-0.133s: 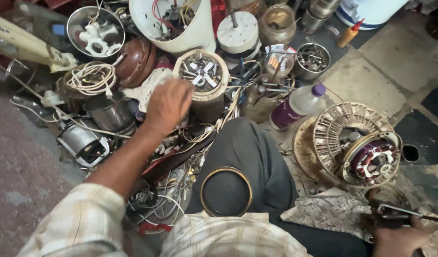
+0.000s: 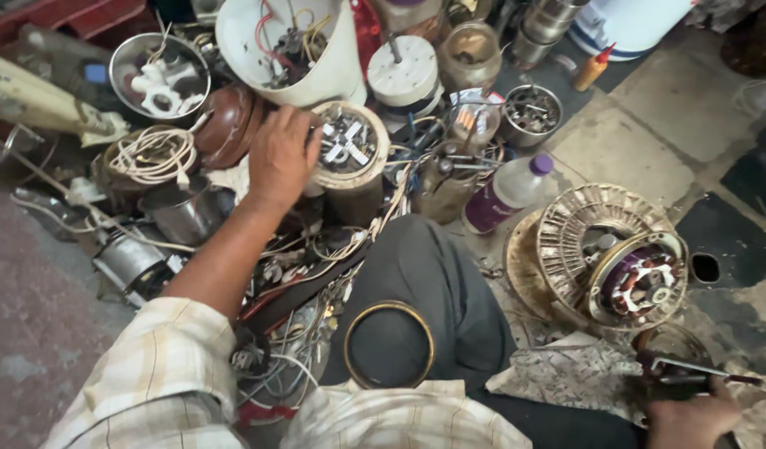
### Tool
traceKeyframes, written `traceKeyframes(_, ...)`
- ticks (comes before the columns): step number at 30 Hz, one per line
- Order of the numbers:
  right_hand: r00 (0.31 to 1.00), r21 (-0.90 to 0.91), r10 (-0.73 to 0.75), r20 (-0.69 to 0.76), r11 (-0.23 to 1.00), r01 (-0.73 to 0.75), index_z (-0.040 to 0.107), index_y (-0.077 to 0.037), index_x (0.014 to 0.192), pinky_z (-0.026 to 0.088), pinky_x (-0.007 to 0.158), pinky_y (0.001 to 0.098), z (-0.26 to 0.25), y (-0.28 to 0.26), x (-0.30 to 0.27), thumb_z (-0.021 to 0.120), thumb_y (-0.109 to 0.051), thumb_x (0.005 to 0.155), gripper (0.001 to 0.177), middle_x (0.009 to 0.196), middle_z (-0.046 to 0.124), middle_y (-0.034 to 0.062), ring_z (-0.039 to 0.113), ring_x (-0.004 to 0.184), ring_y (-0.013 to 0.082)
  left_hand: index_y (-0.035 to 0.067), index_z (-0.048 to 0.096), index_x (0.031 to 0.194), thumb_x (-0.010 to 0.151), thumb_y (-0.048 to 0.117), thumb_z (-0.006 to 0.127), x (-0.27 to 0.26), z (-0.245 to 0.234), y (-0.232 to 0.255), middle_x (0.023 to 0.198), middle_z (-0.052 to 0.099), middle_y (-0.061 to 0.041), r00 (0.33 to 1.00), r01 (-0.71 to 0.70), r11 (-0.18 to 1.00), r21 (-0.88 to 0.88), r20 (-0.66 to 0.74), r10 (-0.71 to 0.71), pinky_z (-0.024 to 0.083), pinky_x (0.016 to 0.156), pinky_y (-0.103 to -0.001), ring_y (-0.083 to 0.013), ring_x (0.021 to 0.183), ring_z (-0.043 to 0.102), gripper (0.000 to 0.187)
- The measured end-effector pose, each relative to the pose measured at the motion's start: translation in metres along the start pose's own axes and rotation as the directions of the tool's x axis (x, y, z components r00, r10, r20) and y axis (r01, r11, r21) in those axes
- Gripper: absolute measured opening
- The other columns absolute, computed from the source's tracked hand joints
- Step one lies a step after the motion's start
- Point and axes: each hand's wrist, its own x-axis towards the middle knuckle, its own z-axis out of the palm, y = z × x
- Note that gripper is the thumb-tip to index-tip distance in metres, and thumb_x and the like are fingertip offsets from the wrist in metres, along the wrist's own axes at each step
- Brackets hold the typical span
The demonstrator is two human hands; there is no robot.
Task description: The person sits on the floor and works on a disassembled electric motor. They use a caliper to measure a part, apply lubricant from a bottle, and use a hammer and pliers to adjust components on the motor housing.
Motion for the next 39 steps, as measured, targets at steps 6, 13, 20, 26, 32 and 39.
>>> traceKeyframes(6,0.997,-0.010,0.035,-0.074,0.999,-0.036,0.067,-0.014,0.137,0.054,0.102,0.0517,-0.011,-0.001,0.008,0.052,-0.037,0.101,0.045,0.134,0.074,0.0049,0.068,0.120,0.0282,0.002,0.071,0.117,0.098,0.008,0.071,0.006,0.024,-0.020,0.111,0.073,-0.014,0.855,0.393,0.714,-0.580,-0.057,-0.516,0.057,0.090,-0.038,-0.0279,0.101,0.070,0.020)
traceKeyframes(13,0.997,-0.008,0.042,-0.064,0.999,-0.042,0.066,-0.014,0.138,0.053,0.102,0.0523,0.006,0.009,0.005,0.051,-0.037,0.100,0.047,0.137,0.071,0.0058,0.066,0.123,0.0287,-0.003,0.062,0.129,0.103,0.003,0.053,-0.020,0.007,0.019,0.119,0.071,-0.017,0.651,0.485,-0.377,-0.789,0.613,-0.448,0.060,0.092,-0.032,-0.0229,0.105,0.070,0.028)
traceKeyframes(20,0.999,0.012,0.040,-0.028,0.999,-0.040,0.065,-0.013,0.139,0.051,0.103,0.0528,0.012,0.004,0.003,0.049,-0.036,0.099,0.049,0.140,0.069,0.0067,0.065,0.126,0.0292,-0.006,0.061,0.131,0.100,-0.003,0.053,-0.021,-0.013,0.048,0.132,0.068,-0.019,0.686,0.501,-0.460,-0.733,0.661,-0.306,0.058,0.101,-0.035,-0.0270,0.120,0.068,0.032)
traceKeyframes(26,0.996,0.012,0.013,0.091,1.000,-0.014,0.065,-0.012,0.140,0.050,0.104,0.0533,0.024,0.003,-0.005,0.047,-0.036,0.099,0.051,0.143,0.067,0.0075,0.063,0.128,0.0296,-0.003,0.062,0.132,0.098,-0.004,0.056,-0.030,-0.018,0.046,0.128,0.071,-0.016,0.705,0.530,-0.432,-0.730,0.662,-0.253,0.058,0.099,-0.033,-0.0249,0.114,0.072,0.034)
traceKeyframes(32,0.998,-0.029,0.067,-0.005,0.997,-0.067,0.066,-0.011,0.138,0.051,0.102,0.0526,-0.003,-0.006,0.000,0.046,-0.037,0.098,0.052,0.140,0.066,0.0091,0.062,0.126,0.0312,0.006,0.076,0.111,0.088,0.014,0.071,-0.121,0.045,0.000,0.105,0.079,-0.014,0.494,0.655,0.712,-0.253,0.856,-0.150,0.059,0.084,-0.037,-0.0259,0.091,0.074,0.025)
traceKeyframes(39,0.978,0.019,0.094,-0.184,0.996,-0.092,0.066,-0.015,0.129,0.051,0.096,0.0479,-0.014,-0.021,-0.001,0.054,-0.038,0.096,0.042,0.124,0.070,0.0046,0.063,0.114,0.0253,0.005,0.076,0.104,0.079,0.030,0.077,-0.214,0.052,0.009,0.113,0.072,-0.020,0.175,0.164,0.950,0.267,0.940,-0.294,0.055,0.095,-0.046,-0.0356,0.107,0.070,0.035)
